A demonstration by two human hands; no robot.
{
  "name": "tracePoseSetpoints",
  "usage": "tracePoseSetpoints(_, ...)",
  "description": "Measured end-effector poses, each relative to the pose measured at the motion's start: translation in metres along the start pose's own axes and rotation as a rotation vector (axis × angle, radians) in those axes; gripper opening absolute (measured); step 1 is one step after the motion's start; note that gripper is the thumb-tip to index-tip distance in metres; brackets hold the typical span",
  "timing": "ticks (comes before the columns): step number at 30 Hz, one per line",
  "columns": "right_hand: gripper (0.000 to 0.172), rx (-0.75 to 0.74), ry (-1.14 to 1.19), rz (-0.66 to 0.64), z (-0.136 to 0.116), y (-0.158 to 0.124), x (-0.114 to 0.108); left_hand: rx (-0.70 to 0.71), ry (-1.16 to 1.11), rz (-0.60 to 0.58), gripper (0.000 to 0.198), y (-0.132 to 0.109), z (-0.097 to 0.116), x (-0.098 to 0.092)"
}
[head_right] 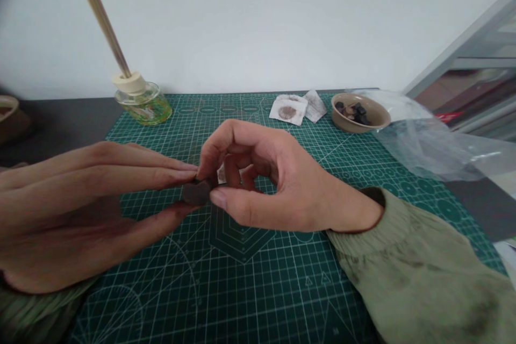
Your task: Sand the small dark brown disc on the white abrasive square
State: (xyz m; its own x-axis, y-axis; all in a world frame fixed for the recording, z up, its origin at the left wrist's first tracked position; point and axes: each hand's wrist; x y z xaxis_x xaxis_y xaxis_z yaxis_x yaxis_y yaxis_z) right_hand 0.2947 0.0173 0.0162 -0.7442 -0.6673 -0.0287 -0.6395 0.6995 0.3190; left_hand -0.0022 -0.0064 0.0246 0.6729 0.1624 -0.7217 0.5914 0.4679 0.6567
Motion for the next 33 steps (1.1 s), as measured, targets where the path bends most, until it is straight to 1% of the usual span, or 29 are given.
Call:
tracePoseSetpoints(2, 0.033, 0.0, 0.008, -0.004, 0.001, 0.0, 0.0, -0.003, 0.015, -0.027, 0.018, 0.001, -0.001, -0.004)
tracePoseSetpoints(4, 0.033, -0.003, 0.012, -0.008, 0.001, 0.0, 0.0, 0.007, 0.017, -0.011, 0.017, 0.0, -0.003, -0.006)
tracePoseSetpoints(6, 0.031, 0.0, 0.005, -0.008, 0.001, 0.0, 0.0, 0.003, 0.017, -0.011, 0.017, -0.001, -0.003, -0.003)
tracePoseSetpoints(7, 0.03, -0.001, -0.001, -0.008, 0.001, 0.0, 0.0, 0.002, 0.01, 0.01, 0.016, -0.002, -0.003, 0.0)
tracePoseSetpoints(8, 0.029, -0.002, -0.009, -0.007, 0.001, 0.0, 0.0, -0.024, 0.008, 0.001, 0.017, -0.003, -0.003, 0.003)
tracePoseSetpoints(9, 0.028, -0.008, -0.017, -0.007, 0.001, 0.0, -0.001, -0.018, -0.017, 0.025, 0.014, -0.004, -0.003, 0.006)
tracePoseSetpoints(10, 0.027, -0.015, -0.027, -0.008, 0.001, 0.0, -0.001, -0.008, -0.052, 0.122, 0.01, -0.005, -0.003, 0.009)
tracePoseSetpoints(11, 0.025, -0.022, -0.036, -0.008, 0.001, 0.0, -0.001, -0.016, -0.063, 0.144, 0.009, -0.005, -0.003, 0.011)
tracePoseSetpoints(13, 0.024, -0.033, -0.051, -0.004, 0.001, 0.0, 0.0, -0.019, -0.06, 0.146, 0.011, -0.004, -0.003, 0.01)
tracePoseSetpoints(15, 0.024, -0.022, -0.06, 0.008, 0.001, -0.002, 0.0, -0.009, -0.024, 0.088, 0.011, -0.003, -0.003, 0.008)
tracePoseSetpoints(16, 0.024, -0.013, -0.064, 0.018, 0.001, -0.002, 0.001, 0.0, -0.002, 0.022, 0.014, -0.002, -0.003, 0.007)
tracePoseSetpoints(17, 0.024, -0.006, -0.063, 0.021, 0.001, -0.003, 0.001, 0.011, 0.009, 0.006, 0.016, -0.002, -0.002, 0.007)
tracePoseSetpoints(18, 0.025, 0.004, -0.064, 0.035, 0.0, -0.003, 0.0, -0.015, 0.001, -0.006, 0.016, -0.002, -0.002, 0.007)
tracePoseSetpoints(19, 0.027, -0.012, -0.051, 0.017, 0.0, -0.003, 0.0, -0.004, -0.029, 0.125, 0.012, -0.003, -0.002, 0.009)
tracePoseSetpoints(22, 0.032, -0.012, -0.045, 0.002, 0.001, -0.003, -0.001, -0.022, -0.066, 0.168, 0.012, -0.004, -0.002, 0.012)
tracePoseSetpoints(24, 0.033, -0.012, -0.034, 0.004, 0.002, -0.002, -0.002, -0.016, -0.044, 0.133, 0.013, -0.003, -0.002, 0.008)
tracePoseSetpoints(25, 0.034, -0.018, -0.021, -0.001, 0.002, -0.002, -0.002, -0.015, -0.019, 0.017, 0.016, -0.002, -0.002, 0.005)
tracePoseSetpoints(28, 0.037, -0.028, 0.003, -0.007, 0.003, -0.002, -0.002, -0.018, 0.006, -0.042, 0.021, 0.0, -0.001, -0.003)
tracePoseSetpoints(30, 0.037, -0.032, 0.002, -0.007, 0.004, -0.001, -0.002, -0.017, -0.007, 0.002, 0.017, -0.001, -0.001, -0.001)
tracePoseSetpoints(33, 0.036, -0.035, -0.003, -0.009, 0.004, -0.001, -0.003, -0.014, -0.055, 0.152, 0.01, -0.005, -0.001, 0.01)
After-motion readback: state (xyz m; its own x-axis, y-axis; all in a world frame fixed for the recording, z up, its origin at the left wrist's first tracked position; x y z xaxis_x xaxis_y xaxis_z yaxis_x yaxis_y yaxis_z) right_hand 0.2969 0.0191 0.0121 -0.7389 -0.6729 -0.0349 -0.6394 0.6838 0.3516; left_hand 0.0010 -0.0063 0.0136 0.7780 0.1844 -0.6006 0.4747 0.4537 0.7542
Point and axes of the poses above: each hand's wrist, its own y-axis towards the middle knuckle, its own x-axis out of the palm, z = x × y, and after that the axes turned 1 degree about z, right-handed
